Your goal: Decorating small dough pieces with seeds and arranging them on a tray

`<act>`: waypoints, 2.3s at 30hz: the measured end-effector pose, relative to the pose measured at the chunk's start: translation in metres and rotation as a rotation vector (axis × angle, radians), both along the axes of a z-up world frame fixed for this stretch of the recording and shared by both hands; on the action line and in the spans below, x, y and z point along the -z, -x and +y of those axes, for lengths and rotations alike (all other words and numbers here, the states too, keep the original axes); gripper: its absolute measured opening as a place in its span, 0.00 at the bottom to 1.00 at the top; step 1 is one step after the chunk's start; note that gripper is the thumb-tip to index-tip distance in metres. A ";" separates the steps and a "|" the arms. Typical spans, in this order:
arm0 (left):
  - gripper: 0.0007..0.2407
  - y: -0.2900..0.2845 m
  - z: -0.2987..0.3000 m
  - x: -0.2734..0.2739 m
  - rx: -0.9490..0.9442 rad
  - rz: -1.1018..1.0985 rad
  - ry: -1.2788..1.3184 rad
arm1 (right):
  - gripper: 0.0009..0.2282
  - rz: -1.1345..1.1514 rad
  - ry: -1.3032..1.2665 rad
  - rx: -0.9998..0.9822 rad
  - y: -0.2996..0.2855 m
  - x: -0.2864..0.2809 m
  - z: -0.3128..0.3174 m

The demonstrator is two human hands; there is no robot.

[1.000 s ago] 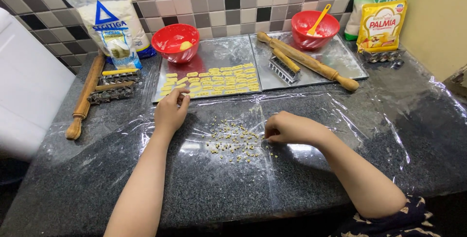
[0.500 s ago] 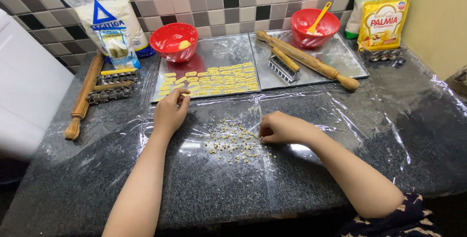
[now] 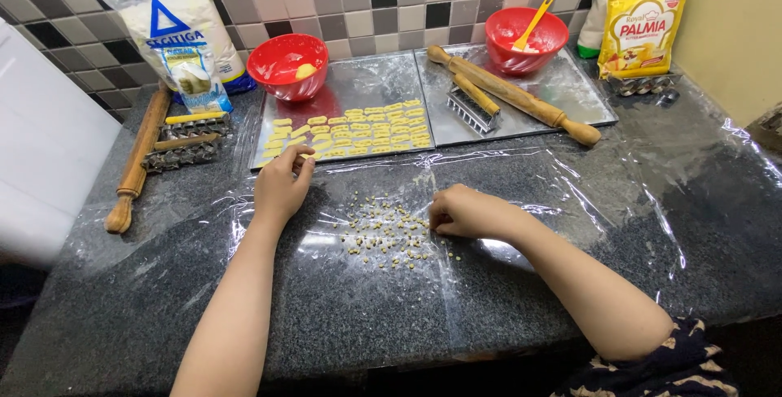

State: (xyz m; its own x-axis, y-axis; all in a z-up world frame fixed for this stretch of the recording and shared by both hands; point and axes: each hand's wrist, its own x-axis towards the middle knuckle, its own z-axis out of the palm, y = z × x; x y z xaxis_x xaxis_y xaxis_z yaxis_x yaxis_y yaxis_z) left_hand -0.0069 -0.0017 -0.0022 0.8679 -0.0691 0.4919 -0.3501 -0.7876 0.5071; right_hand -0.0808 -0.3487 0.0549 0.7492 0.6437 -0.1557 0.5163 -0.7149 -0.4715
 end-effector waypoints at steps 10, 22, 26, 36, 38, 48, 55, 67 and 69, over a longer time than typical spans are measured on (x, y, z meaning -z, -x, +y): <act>0.06 -0.045 0.049 -0.020 -0.152 -0.102 1.058 | 0.05 0.014 -0.020 0.029 -0.002 -0.004 0.000; 0.04 -0.058 0.048 0.022 -0.400 -0.236 0.644 | 0.06 -0.002 -0.247 0.394 -0.072 0.008 0.016; 0.04 -0.052 0.043 0.019 -0.346 -0.214 0.553 | 0.08 -0.067 -0.228 0.335 -0.125 0.000 0.062; 0.04 -0.051 0.040 0.011 -0.393 -0.024 0.622 | 0.05 -0.222 -0.255 0.076 -0.241 0.053 0.165; 0.05 -0.050 0.042 0.009 -0.402 -0.004 0.619 | 0.04 -0.222 -0.223 0.038 -0.245 0.057 0.175; 0.05 -0.043 0.037 0.001 -0.346 0.011 0.594 | 0.05 -0.367 -0.209 -0.138 -0.245 0.067 0.181; 0.05 -0.041 0.036 0.002 -0.324 0.002 0.599 | 0.05 -0.290 -0.209 -0.074 -0.241 0.055 0.174; 0.05 -0.045 0.038 0.006 -0.323 0.032 0.624 | 0.05 -0.292 -0.245 -0.017 -0.238 0.059 0.176; 0.05 -0.045 0.037 0.005 -0.324 0.038 0.628 | 0.05 -0.293 -0.236 -0.018 -0.235 0.056 0.175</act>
